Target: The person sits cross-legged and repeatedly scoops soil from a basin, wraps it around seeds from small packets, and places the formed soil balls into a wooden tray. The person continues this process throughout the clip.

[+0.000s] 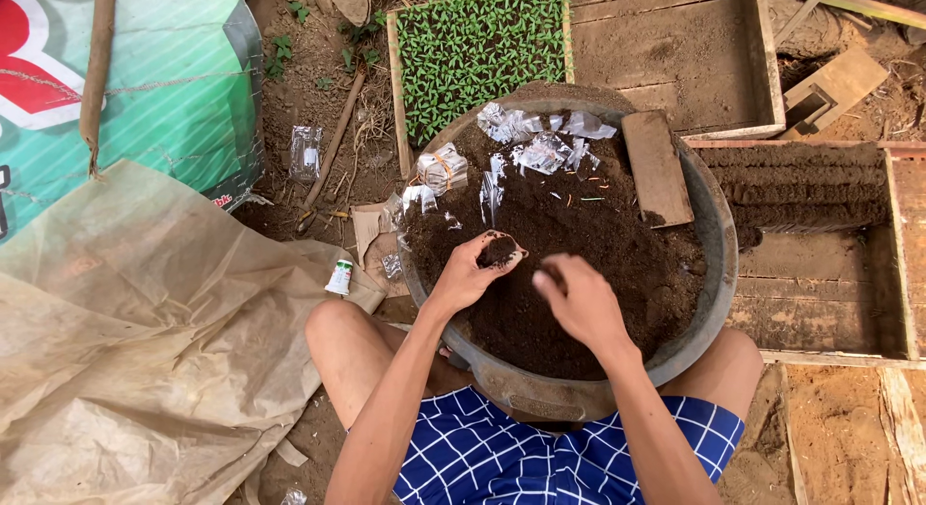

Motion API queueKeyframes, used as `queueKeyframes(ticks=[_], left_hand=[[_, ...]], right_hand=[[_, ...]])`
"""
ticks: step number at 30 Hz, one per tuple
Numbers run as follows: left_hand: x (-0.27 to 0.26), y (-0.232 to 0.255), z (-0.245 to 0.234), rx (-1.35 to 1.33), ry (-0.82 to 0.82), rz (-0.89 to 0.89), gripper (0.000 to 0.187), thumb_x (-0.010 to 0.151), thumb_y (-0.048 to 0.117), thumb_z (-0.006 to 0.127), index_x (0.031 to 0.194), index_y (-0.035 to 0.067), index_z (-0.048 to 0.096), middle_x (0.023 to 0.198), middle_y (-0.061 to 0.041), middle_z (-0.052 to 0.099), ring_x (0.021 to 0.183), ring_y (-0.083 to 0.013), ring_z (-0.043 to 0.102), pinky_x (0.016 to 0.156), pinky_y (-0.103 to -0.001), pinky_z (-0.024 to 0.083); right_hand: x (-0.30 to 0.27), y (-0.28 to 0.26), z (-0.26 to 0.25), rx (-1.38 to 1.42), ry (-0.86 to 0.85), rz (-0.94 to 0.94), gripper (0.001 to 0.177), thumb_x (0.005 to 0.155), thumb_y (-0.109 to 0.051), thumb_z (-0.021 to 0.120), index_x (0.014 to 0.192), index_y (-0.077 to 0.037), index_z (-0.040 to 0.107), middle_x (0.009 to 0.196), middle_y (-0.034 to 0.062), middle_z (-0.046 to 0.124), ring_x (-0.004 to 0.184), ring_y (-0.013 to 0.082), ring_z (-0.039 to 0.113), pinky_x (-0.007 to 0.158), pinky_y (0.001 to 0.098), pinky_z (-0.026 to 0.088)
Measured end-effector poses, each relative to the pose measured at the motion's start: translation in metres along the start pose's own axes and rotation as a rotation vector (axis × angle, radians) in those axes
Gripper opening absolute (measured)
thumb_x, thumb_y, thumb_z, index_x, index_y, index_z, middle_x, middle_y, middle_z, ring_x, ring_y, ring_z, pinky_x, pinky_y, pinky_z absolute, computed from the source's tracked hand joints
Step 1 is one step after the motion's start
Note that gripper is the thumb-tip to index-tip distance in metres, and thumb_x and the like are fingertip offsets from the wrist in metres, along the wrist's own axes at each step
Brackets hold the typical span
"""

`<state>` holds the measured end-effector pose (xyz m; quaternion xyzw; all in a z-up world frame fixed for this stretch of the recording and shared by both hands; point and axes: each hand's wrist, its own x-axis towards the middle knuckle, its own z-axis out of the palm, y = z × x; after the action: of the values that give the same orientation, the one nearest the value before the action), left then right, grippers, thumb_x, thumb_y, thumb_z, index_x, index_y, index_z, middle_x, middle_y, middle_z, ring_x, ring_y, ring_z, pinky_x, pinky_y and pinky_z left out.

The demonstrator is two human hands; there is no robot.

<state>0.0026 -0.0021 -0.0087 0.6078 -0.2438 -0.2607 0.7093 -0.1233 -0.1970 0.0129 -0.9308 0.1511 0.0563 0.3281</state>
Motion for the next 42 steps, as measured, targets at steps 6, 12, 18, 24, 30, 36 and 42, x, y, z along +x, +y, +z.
queueKeyframes(ticks=[6,12,18,24,30,36,42], left_hand=[[0.002,-0.009,0.002,0.044,0.034,-0.024,0.025,0.102,0.023,0.081,0.120,0.005,0.077,0.105,-0.017,0.076,0.106,-0.0251,0.068,0.098,-0.049,0.057],[-0.002,0.015,0.004,0.058,-0.024,-0.058,0.027,0.090,0.009,0.089,0.114,0.006,0.077,0.104,-0.017,0.077,0.108,-0.0289,0.071,0.100,-0.048,0.057],[-0.001,0.015,0.002,0.086,-0.038,-0.062,0.025,0.094,0.010,0.087,0.115,0.001,0.077,0.103,-0.020,0.078,0.104,-0.0273,0.072,0.094,-0.047,0.060],[0.007,-0.073,-0.016,0.051,-0.038,-0.077,0.025,0.084,0.007,0.095,0.105,0.005,0.081,0.090,-0.011,0.079,0.091,-0.0159,0.070,0.083,-0.039,0.062],[0.007,-0.048,-0.014,0.026,-0.077,-0.067,0.023,0.086,0.010,0.095,0.104,0.005,0.082,0.087,-0.013,0.080,0.086,-0.0186,0.073,0.082,-0.039,0.062],[0.001,-0.039,-0.007,0.114,-0.108,-0.009,0.019,0.086,0.015,0.095,0.085,0.008,0.077,0.067,-0.004,0.069,0.073,-0.0079,0.057,0.069,-0.030,0.053],[0.000,-0.024,-0.001,0.131,-0.113,0.039,0.024,0.084,0.016,0.096,0.080,0.009,0.074,0.063,0.000,0.062,0.072,-0.0071,0.052,0.065,-0.029,0.049]], right_hand=[[-0.035,-0.047,-0.007,-0.167,-0.451,-0.150,0.035,0.101,-0.016,0.070,0.136,-0.011,0.070,0.122,0.0154,0.070,0.115,0.0399,0.074,0.090,0.0528,0.063],[-0.005,-0.017,-0.012,0.036,-0.043,-0.277,0.019,0.086,-0.008,0.083,0.104,-0.014,0.080,0.100,0.0098,0.082,0.103,0.0310,0.079,0.099,0.0471,0.061],[-0.003,-0.086,-0.052,0.252,0.080,-0.409,0.025,0.100,-0.008,0.070,0.124,-0.010,0.078,0.124,0.0151,0.078,0.121,0.0350,0.074,0.105,0.0502,0.058],[-0.002,-0.067,-0.035,0.089,0.129,-0.473,0.067,0.099,-0.049,0.071,0.161,-0.033,0.050,0.171,0.0116,0.042,0.153,0.0402,0.043,0.119,0.0618,0.044],[-0.002,-0.048,-0.027,0.162,0.162,-0.486,0.049,0.098,-0.042,0.074,0.145,-0.031,0.067,0.164,0.0093,0.049,0.147,0.0378,0.051,0.115,0.0548,0.049],[0.001,-0.038,-0.025,-0.032,0.126,-0.544,0.038,0.097,-0.046,0.075,0.131,-0.030,0.073,0.153,0.0089,0.057,0.143,0.0399,0.054,0.108,0.0583,0.052],[0.002,-0.036,-0.031,-0.015,0.080,-0.537,0.037,0.095,-0.049,0.076,0.127,-0.030,0.076,0.151,0.0080,0.060,0.144,0.0386,0.054,0.108,0.0562,0.052]])
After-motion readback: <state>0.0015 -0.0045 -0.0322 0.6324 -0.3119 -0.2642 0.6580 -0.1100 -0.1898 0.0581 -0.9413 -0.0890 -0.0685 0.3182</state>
